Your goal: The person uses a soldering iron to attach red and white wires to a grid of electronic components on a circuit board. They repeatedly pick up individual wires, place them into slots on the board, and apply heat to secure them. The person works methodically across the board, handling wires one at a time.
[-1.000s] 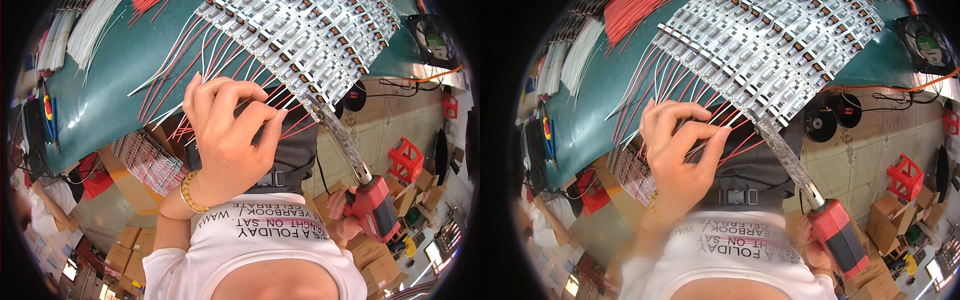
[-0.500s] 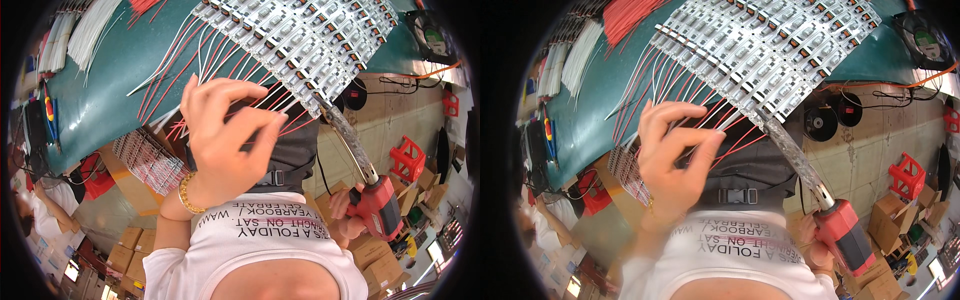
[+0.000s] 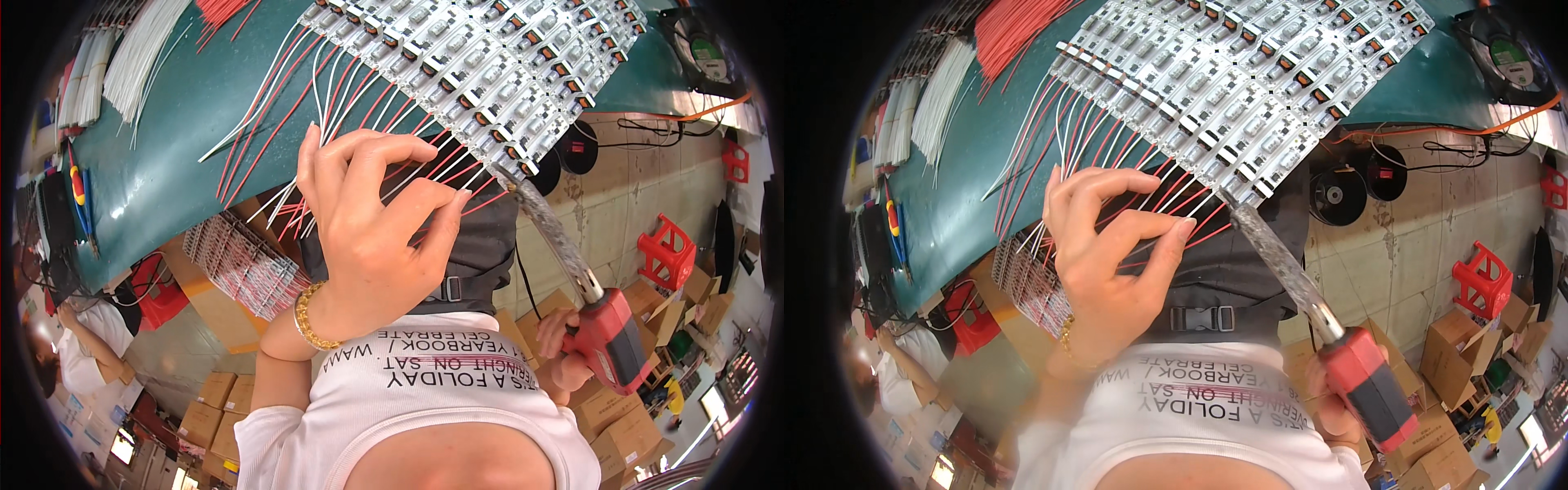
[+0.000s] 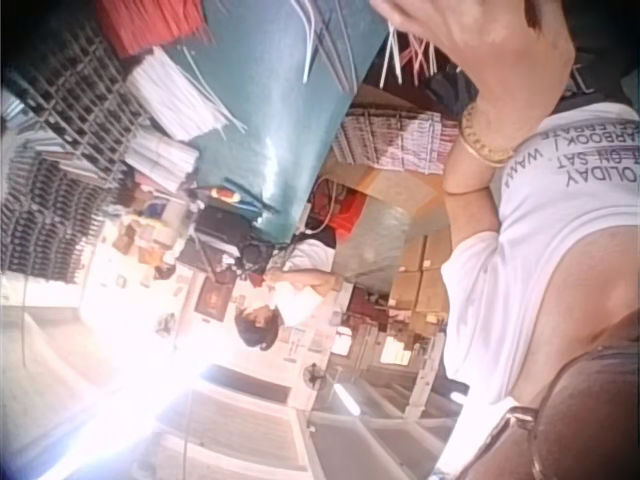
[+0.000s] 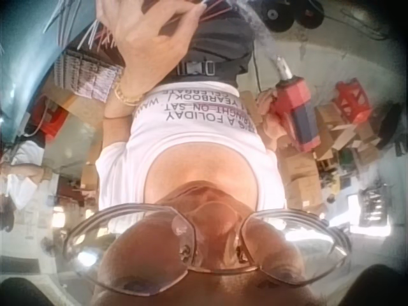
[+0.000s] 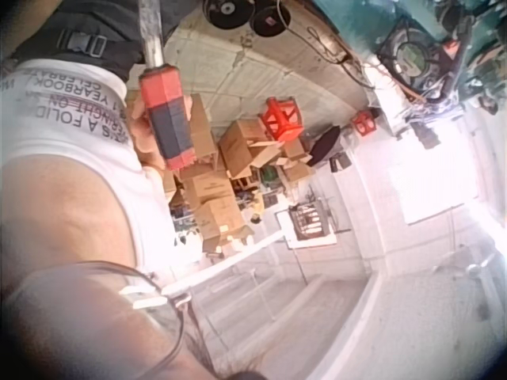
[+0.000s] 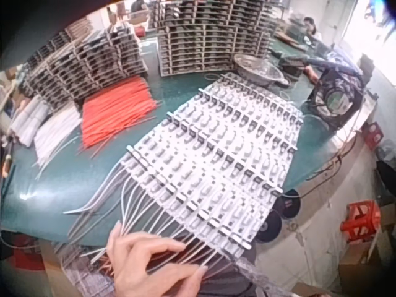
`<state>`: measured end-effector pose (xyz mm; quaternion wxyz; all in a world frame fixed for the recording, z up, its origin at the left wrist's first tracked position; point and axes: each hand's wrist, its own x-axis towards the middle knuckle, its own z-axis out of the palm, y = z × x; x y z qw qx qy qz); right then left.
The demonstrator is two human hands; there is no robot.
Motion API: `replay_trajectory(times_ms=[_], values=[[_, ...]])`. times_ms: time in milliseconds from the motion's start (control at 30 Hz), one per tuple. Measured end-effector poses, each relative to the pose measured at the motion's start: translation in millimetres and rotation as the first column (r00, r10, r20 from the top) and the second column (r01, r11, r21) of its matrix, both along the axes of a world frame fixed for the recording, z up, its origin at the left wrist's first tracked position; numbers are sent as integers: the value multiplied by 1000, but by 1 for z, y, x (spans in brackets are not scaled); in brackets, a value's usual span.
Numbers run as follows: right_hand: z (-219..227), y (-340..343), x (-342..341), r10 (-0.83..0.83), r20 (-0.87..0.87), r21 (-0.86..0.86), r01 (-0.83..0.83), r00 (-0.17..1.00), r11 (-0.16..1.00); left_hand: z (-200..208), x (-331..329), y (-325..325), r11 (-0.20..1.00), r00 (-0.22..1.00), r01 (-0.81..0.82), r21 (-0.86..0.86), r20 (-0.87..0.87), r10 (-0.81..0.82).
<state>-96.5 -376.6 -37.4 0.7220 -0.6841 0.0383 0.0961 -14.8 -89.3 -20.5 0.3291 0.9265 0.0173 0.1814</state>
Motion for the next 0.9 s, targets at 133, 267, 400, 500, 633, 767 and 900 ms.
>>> replay_trajectory(times_ms=[133, 267, 400, 500, 633, 767, 900], values=[[10, 14, 12, 65, 105, 29, -68, 992, 997, 0, -1, 0, 1000, 1000, -6, 2, -2, 6], [23, 36, 29, 145, 109, 12, -147, 983, 989, 0, 0, 0, 1000, 1000, -3, 1, 4, 3], [21, 35, 34, 186, 145, 30, -192, 972, 981, -1, 1, -1, 1000, 1000, 13, -9, 11, -13], [7, 28, 35, 237, 262, 63, -261, 936, 963, -1, 0, 2, 1000, 1000, 2, -10, 16, -1], [4, 26, 32, 238, 222, 82, -262, 945, 962, -12, -1, 6, 999, 993, -46, -22, 112, 48], [22, 36, 29, 188, 64, -13, -188, 980, 982, -14, 2, 5, 998, 994, -25, 60, 109, 19], [25, 39, 31, 187, 27, -52, -185, 982, 981, -9, 3, 5, 996, 997, -22, 83, 69, 16]])
